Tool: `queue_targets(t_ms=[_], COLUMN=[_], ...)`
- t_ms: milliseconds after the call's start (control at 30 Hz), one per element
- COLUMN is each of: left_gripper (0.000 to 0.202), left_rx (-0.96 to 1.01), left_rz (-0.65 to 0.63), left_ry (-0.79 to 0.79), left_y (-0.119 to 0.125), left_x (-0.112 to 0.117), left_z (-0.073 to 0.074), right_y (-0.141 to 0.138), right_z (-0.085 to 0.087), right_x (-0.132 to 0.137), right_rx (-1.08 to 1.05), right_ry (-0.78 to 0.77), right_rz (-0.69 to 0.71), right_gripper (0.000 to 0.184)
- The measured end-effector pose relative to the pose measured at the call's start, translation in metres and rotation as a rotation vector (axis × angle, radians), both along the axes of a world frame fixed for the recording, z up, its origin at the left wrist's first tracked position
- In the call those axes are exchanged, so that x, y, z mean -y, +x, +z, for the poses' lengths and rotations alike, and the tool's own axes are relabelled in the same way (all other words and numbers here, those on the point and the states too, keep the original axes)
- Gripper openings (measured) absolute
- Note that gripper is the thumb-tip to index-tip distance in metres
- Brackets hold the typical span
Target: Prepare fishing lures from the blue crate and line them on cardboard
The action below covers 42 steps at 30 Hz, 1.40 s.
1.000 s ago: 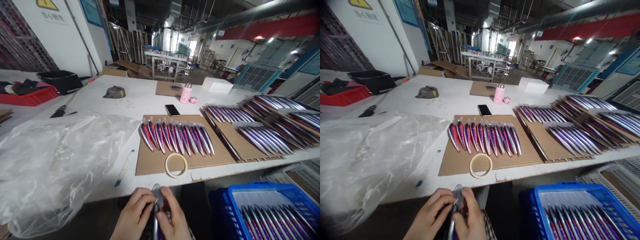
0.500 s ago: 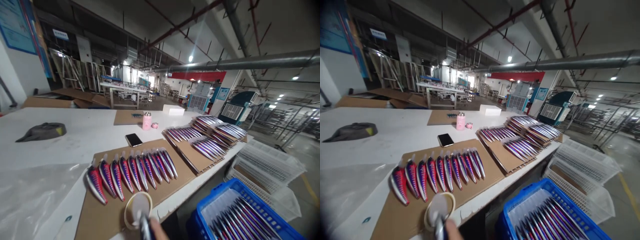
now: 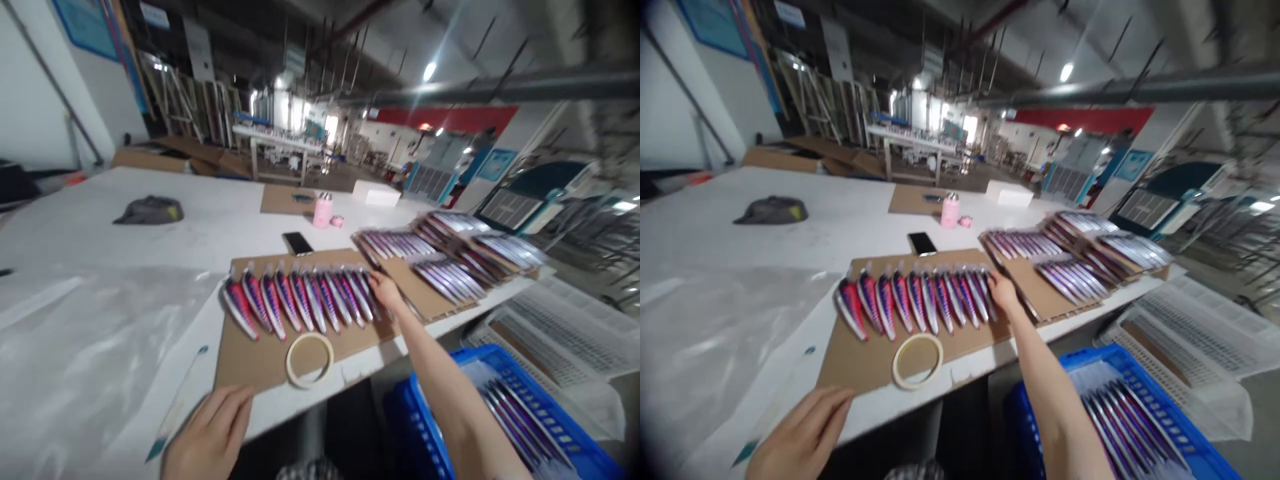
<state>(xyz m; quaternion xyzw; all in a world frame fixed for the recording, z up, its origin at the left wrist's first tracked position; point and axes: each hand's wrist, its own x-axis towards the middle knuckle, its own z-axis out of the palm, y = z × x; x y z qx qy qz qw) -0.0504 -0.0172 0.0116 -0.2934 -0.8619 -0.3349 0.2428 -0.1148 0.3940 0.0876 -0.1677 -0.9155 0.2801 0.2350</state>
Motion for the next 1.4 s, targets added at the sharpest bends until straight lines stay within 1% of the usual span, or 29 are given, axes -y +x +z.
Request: queue_targets(t_ms=[67,100,167,233,300,333,367,400,467,533,567,600,633,700,733,767,800,833,900,967,1067,1167,1267,1400], left_gripper=[0.02,0.02,0.019,0.017,0.016,0.016,0.015,0.015,0.015,0.015,0.015,0.015,0.015,0.016,0.016,0.017,0.017,0.017,0.017,0.017,0.018,0.017,0.016,0.015], left_rx=[0.039,0.057,0.083,0.079,0.065,0.056,0.049,0.045,0.046,0.064,0.074,0.081,0.089,0.094,0.094,0.093,0.089,0.087,0.085,0.088,0.097,0.1,0.101,0.109], left_rz=[0.026,0.036,0.034,0.022,0.013,0.016,0.019,0.029,0.049,0.073,0.085,0.098,0.106,0.12,0.126,0.133,0.139,0.144,0.153,0.16,0.157,0.139,0.147,0.148], left_ry=[-0.091,-0.11,-0.116,-0.101,-0.099,-0.104,-0.114,-0.124,-0.146,-0.169,-0.178,-0.185,-0.192,-0.197,-0.198,-0.199,-0.198,-0.197,-0.196,-0.201,-0.213,-0.198,-0.189,-0.197], left_y=[0.006,0.007,0.01,0.011,0.012,0.011,0.011,0.01,0.009,0.009,0.009,0.009,0.009,0.01,0.01,0.01,0.01,0.011,0.011,0.012,0.011,0.01,0.009,0.01], left_x=[-0.003,-0.005,-0.007,-0.008,-0.008,-0.009,-0.009,-0.009,-0.011,-0.013,-0.014,-0.015,-0.015,-0.015,-0.016,-0.016,-0.016,-0.016,-0.017,-0.017,-0.017,-0.018,-0.019,-0.019], left_z=[0.01,0.013,0.015,0.016,0.017,0.017,0.017,0.017,0.016,0.015,0.015,0.015,0.015,0.015,0.015,0.015,0.016,0.016,0.017,0.017,0.018,0.019,0.019,0.02], right_y=[-0.01,-0.01,-0.001,0.025,0.064,0.086,0.11,0.132,0.173,0.205,0.217,0.226,0.233,0.239,0.24,0.239,0.238,0.235,0.23,0.226,0.223,0.22,0.217,0.212], right_z=[-0.009,-0.011,-0.013,-0.012,-0.017,-0.025,-0.036,-0.05,-0.084,-0.116,-0.127,-0.133,-0.136,-0.133,-0.13,-0.128,-0.127,-0.129,-0.138,-0.151,-0.162,-0.162,-0.161,-0.168], right_x=[-0.002,-0.002,0.005,0.023,0.052,0.07,0.089,0.109,0.149,0.184,0.199,0.211,0.22,0.23,0.231,0.23,0.229,0.227,0.225,0.225,0.226,0.226,0.227,0.229], right_rx=[-0.007,-0.03,-0.097,-0.179,-0.269,-0.355,-0.401,-0.396,-0.262,-0.131,-0.066,0.008,0.074,0.208,0.267,0.321,0.377,0.437,0.554,0.636,0.657,0.663,0.665,0.687], right_ry=[-0.026,-0.032,-0.031,-0.014,-0.015,-0.06,-0.128,-0.187,-0.331,-0.47,-0.488,-0.497,-0.496,-0.472,-0.464,-0.461,-0.461,-0.461,-0.45,-0.429,-0.433,-0.455,-0.474,-0.486], right_rz=[-0.004,-0.011,-0.031,-0.044,-0.038,-0.015,-0.005,0.008,0.093,0.157,0.193,0.285,0.395,0.649,0.735,0.78,0.771,0.73,0.639,0.606,0.618,0.63,0.636,0.623], right_gripper=[0.019,0.023,0.034,0.042,0.045,0.044,0.043,0.04,0.034,0.033,0.034,0.034,0.036,0.039,0.041,0.042,0.043,0.044,0.04,0.035,0.034,0.033,0.035,0.034])
